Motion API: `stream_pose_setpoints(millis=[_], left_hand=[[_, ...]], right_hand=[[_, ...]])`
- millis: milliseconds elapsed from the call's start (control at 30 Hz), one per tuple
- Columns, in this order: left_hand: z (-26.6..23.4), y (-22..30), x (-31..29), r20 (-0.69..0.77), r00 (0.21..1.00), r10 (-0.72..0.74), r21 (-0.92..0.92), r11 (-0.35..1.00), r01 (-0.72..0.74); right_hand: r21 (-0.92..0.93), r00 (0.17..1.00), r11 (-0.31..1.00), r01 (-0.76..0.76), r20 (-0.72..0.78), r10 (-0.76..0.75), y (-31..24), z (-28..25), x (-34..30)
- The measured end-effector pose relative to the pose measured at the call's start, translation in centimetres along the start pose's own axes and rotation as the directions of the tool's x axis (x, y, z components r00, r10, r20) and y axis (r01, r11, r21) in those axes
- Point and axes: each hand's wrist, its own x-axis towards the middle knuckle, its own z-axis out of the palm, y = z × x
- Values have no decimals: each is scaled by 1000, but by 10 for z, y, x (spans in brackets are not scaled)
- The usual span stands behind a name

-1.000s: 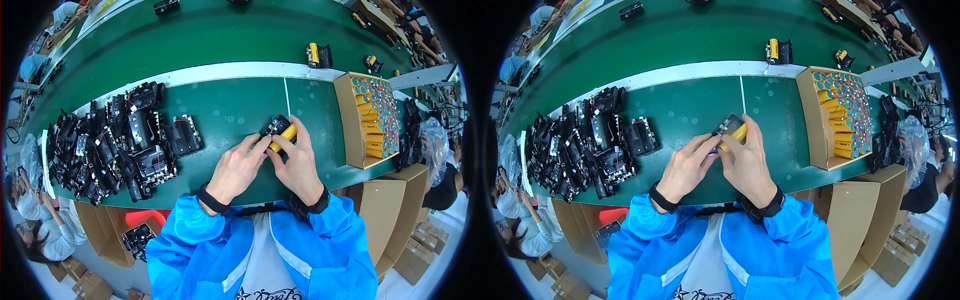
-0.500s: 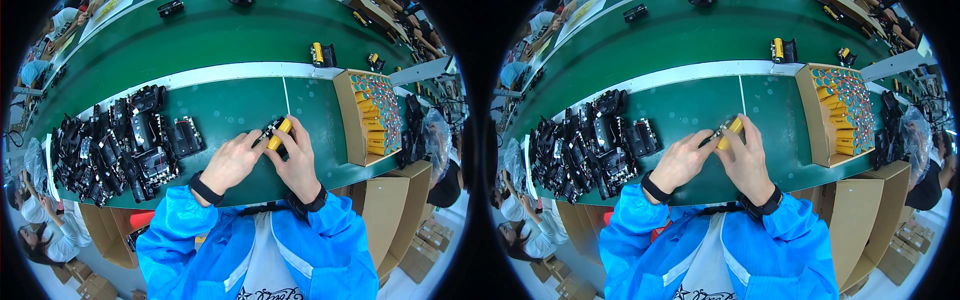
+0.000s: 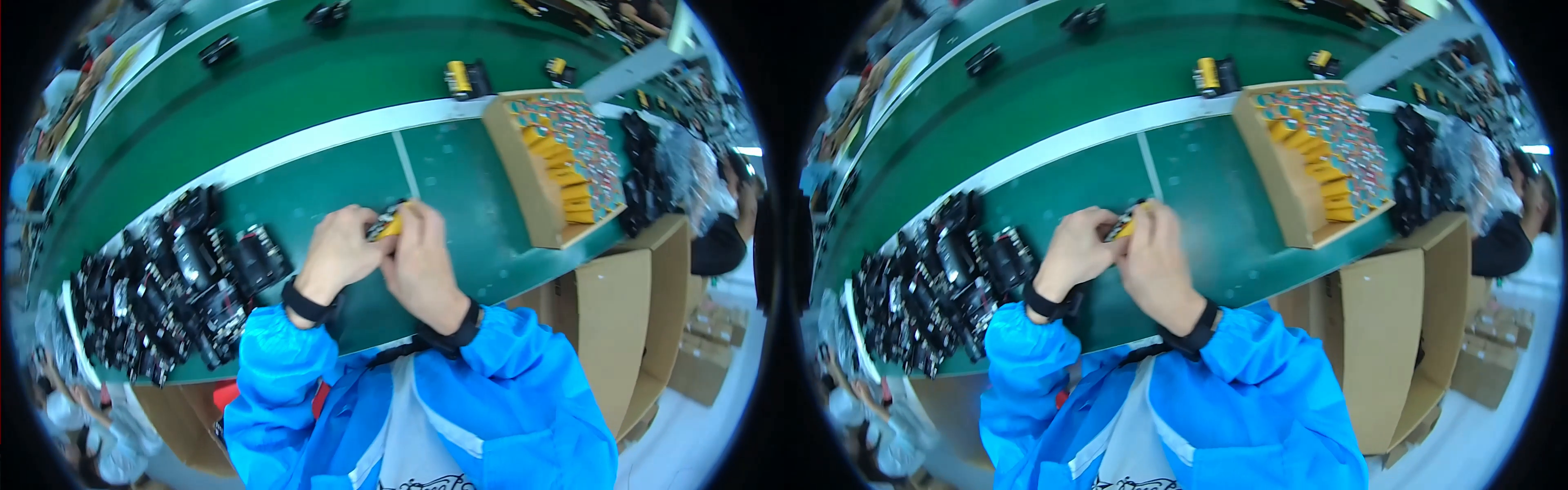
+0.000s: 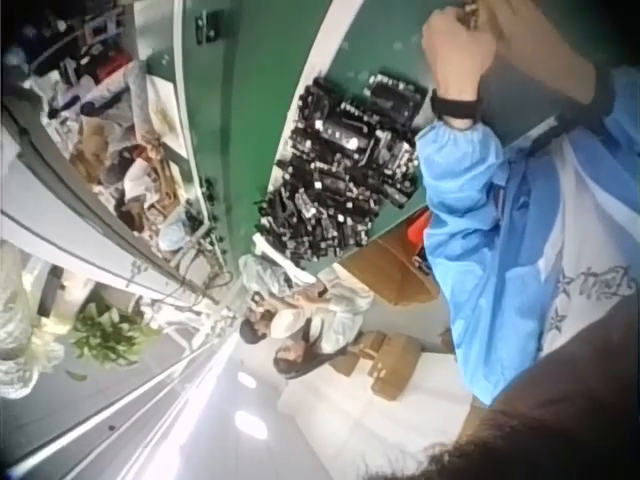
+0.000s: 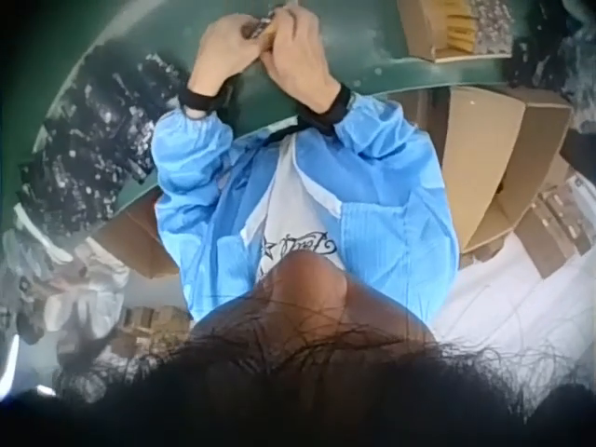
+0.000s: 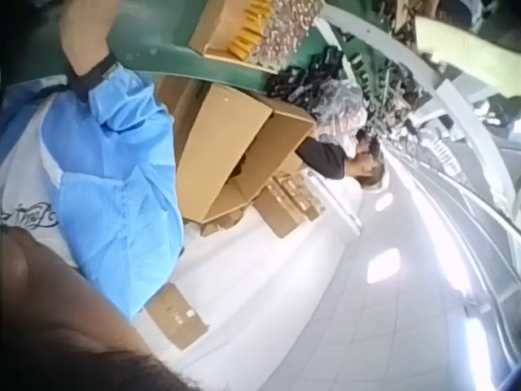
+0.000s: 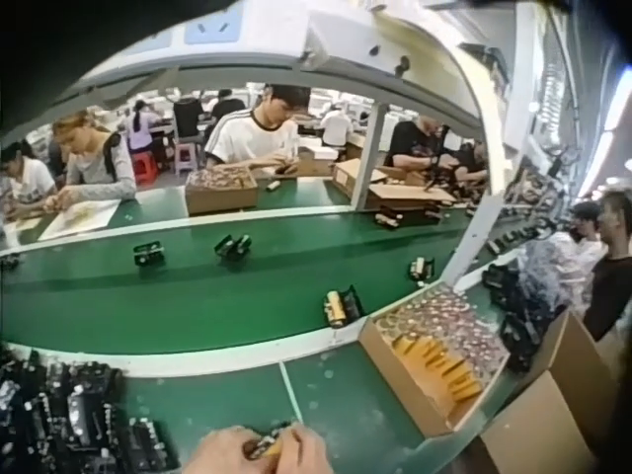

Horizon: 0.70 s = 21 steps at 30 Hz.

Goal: The person assembles battery packs by hand, picking up a plastic housing, inserting two yellow battery cells, and pressing them into place. They then place the completed assembly onto a conveyor belt and repeat the process.

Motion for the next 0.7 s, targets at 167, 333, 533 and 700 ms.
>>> stream_pose_setpoints(millis=[167, 333, 533, 700], left_hand=[[-9, 7, 14, 159, 971, -177, -24, 983, 183], [-1, 11, 6, 91, 992, -91, -15, 996, 93], [-19, 36, 33, 86, 996, -38, 161, 987, 24], [-54, 23, 122, 17, 975, -221, 112, 969, 218]], right_hand=[[30, 998, 999, 43, 41, -44, -3, -25, 0], [39, 995, 999, 14, -97, -10, 39, -105, 38], [-370, 972, 923, -109, -236, 20, 169, -190, 88], [-325, 979, 930, -171, -164, 122, 181, -181, 100]])
